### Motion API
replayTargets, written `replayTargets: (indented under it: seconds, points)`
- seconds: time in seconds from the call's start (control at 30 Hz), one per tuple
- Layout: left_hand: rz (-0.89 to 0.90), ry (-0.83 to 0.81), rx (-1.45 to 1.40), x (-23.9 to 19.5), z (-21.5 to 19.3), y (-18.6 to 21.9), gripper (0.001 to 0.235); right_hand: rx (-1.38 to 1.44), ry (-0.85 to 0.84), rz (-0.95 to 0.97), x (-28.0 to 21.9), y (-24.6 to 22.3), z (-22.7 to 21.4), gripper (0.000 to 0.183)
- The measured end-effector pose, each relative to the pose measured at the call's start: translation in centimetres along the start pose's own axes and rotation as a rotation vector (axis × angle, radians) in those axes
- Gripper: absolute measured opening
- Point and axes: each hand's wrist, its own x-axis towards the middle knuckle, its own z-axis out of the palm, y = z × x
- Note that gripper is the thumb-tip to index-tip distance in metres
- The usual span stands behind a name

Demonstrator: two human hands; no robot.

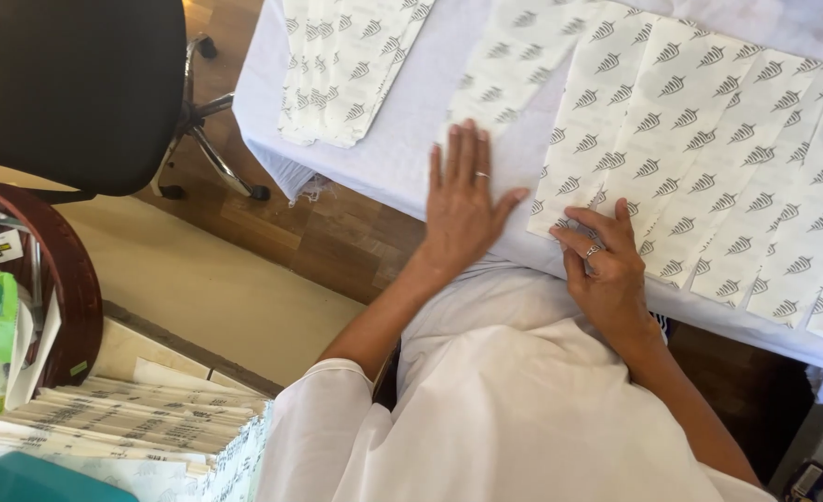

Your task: The person is folding paper wrappers and then applying glue to the edges of a long strip of them on a table.

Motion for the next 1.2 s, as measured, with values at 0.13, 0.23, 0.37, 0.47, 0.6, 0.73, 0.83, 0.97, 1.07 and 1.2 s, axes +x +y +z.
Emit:
replayTargets:
  seconds: [0.13,0.23,0.37,0.47,0.6,0.73,0.83,0.97,1.07,1.2]
  points:
    - [0.006,-0.038,-0.061,-0.4,0.0,3.0,0.081,-0.026,0.012,-0.016,0.2,0.1,0.0,0.023]
    - [0.05,-0.081,-0.059,-1.0,0.2,3.2,0.079,-0.038,-0.006,-0.022,0.0,0.3,0.1,0.023]
    - [0.078,-0.083,-0.133,-1.7,0.6,2.8,0.074,-0.04,-0.015,-0.036,0.2,0.2,0.2,0.023]
    - [0.111,-0.04,-0.234,-1.5,0.9,0.5,0.061,-0.002,-0.03,-0.039,0.7,-0.4,-0.2,0.023]
    - [0.132,-0.021,-0.491,-0.4,-3.7,-2.2,0.032,0.093,-0.006,-0.082,2.1,-1.6,-1.0,0.026]
    - [0.18,-0.076,-0.553,-1.3,-4.2,-3.9,0.029,0.133,0.003,-0.136,4.0,-2.5,0.8,0.025]
    - [0.211,-0.109,-0.579,-1.9,-3.6,-4.2,0.032,0.175,-0.011,-0.182,4.7,-3.0,2.9,0.023]
    - [0.27,-0.087,-0.593,-1.7,-3.9,-3.9,0.029,0.066,-0.018,-0.256,4.6,-2.7,4.3,0.025]
    - [0.299,-0.052,-0.613,-1.6,-4.2,-3.8,0.025,0.031,-0.009,-0.277,4.3,-2.7,4.3,0.019]
    - [0.326,-0.01,-0.643,-1.5,-3.7,-4.0,0.02,0.008,-0.004,-0.279,4.3,-3.1,3.7,0.012]
